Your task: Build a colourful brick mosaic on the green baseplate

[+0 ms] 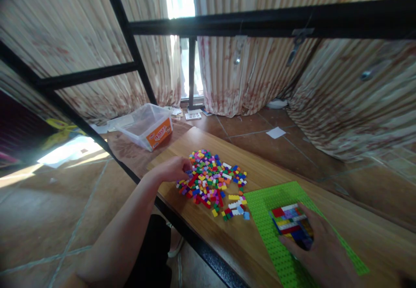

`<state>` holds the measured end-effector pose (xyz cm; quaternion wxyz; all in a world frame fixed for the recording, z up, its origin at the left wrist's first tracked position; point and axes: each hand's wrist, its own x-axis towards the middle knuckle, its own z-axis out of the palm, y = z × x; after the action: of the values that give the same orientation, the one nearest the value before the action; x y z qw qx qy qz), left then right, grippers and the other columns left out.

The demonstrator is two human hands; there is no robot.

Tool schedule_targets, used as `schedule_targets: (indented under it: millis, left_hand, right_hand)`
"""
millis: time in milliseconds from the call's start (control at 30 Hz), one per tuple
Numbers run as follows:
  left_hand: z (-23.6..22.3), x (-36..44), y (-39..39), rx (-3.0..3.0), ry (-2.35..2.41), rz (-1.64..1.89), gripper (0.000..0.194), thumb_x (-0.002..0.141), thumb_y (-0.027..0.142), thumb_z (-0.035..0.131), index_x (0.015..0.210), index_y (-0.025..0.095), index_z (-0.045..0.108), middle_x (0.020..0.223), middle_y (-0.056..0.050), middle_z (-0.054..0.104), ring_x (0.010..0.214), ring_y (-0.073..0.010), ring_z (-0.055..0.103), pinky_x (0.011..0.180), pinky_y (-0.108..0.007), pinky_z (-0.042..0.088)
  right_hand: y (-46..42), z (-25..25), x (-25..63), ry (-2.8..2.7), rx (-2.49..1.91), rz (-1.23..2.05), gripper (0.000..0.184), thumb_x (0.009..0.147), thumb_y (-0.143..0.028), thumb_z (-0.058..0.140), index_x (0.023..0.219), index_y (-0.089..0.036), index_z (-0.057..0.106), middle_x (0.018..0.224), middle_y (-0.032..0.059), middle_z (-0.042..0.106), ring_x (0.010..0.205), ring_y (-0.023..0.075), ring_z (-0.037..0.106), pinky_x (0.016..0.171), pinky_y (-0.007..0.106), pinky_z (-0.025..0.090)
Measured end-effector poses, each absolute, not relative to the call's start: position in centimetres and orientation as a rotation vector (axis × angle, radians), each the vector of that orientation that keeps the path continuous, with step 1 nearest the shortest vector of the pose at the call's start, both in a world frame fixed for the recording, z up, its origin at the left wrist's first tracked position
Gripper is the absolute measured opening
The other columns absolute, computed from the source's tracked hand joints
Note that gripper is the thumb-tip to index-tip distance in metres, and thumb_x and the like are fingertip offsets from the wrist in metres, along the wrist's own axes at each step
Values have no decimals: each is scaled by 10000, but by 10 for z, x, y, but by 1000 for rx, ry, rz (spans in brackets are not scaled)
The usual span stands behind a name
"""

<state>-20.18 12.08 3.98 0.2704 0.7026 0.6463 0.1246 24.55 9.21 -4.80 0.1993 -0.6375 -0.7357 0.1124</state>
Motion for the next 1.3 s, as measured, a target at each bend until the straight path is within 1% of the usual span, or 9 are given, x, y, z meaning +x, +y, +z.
schedule_targets:
  millis: [133,267,467,600,667,833,1033,1200,1300]
  left_hand:
    - [40,-194,122,1894,1562,359,53,590,132,641,630,158,665,547,37,571,517,-101,484,474,-209,293]
    - [42,-196,125,1825,1519,503,149,645,164,629,777,156,698,649,24,637,600,-121,552,537,-204,371]
    - [34,-195,145,1762,2018,660,245,756,224,601,959,130,703,852,-62,691,748,-177,606,681,-272,443]
    - [21,-186,155,1833,2125,607,340,771,323,638,1059,148,680,1010,-109,676,913,-236,620,807,-322,470]
    - [16,-181,158,1886,2151,578,355,775,349,645,1077,164,674,1039,-110,668,944,-245,619,840,-333,473]
    - [11,-180,159,1962,2084,538,288,757,285,645,1023,191,705,946,-75,681,887,-223,622,816,-312,474]
    - [15,-192,159,1796,1857,640,290,696,155,561,937,164,723,711,6,635,653,-136,560,593,-220,424]
    - [21,-204,156,1742,1634,723,204,673,152,521,755,126,706,666,9,626,620,-116,532,560,-200,398]
    - [23,-209,154,1609,1595,771,258,661,148,523,828,128,719,704,4,660,614,-110,544,566,-195,410]
  right_hand:
    - [92,-46,245,-2055,-1786,321,890,614,-635,631,1362,-193,436,1199,172,587,1035,375,586,866,534,495]
    - [93,-44,245,-2038,-1782,325,880,594,-638,640,1334,-192,467,1200,172,592,1034,378,591,872,528,498]
    - [94,-43,249,-2072,-1761,360,883,595,-623,662,1341,-196,458,1200,173,593,1033,371,600,885,530,496]
    - [92,-44,248,-2094,-1749,328,857,630,-614,640,1349,-192,444,1206,173,590,1045,361,598,887,529,500]
    - [91,-44,248,-2110,-1726,310,854,637,-624,634,1348,-191,443,1209,179,587,1052,362,596,884,529,503]
    - [90,-44,249,-2156,-1715,283,842,680,-624,615,1373,-189,418,1226,180,576,1075,358,592,893,527,500]
    - [88,-43,246,-2153,-1702,232,807,697,-603,604,1369,-197,415,1226,176,575,1070,363,591,893,538,493]
    - [89,-40,245,-2148,-1716,260,795,692,-602,606,1355,-203,426,1232,173,573,1065,354,595,880,521,509]
    - [89,-41,245,-2142,-1701,249,781,696,-606,598,1344,-199,438,1226,173,577,1081,358,587,900,531,500]
